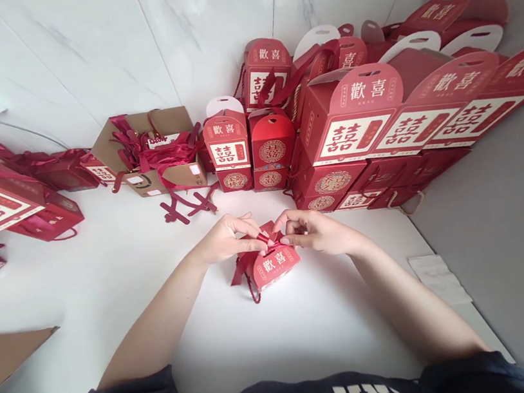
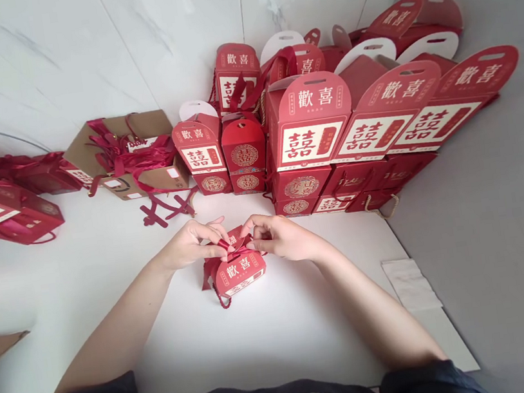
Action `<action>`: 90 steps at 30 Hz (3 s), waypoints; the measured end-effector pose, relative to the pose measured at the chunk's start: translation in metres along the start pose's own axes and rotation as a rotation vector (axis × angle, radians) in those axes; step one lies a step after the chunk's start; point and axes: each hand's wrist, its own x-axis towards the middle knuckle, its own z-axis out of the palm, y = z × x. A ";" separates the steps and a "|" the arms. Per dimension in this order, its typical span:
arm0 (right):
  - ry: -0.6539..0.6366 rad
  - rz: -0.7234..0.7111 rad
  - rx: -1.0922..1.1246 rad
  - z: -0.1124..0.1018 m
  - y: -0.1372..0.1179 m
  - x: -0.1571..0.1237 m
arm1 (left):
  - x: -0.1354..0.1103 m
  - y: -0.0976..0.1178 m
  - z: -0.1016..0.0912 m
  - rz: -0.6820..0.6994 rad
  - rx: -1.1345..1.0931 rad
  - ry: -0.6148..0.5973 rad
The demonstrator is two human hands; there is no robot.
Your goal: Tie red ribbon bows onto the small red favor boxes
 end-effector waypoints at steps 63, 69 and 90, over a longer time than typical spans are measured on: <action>0.251 -0.247 -0.236 0.024 0.004 0.011 | -0.008 0.016 0.002 -0.183 -0.005 -0.082; 0.347 -0.353 -0.169 0.033 0.017 0.016 | -0.008 0.013 -0.001 -0.184 -0.131 -0.147; 0.175 -0.453 -0.405 0.024 0.009 0.010 | -0.014 0.035 0.016 -0.091 0.408 0.058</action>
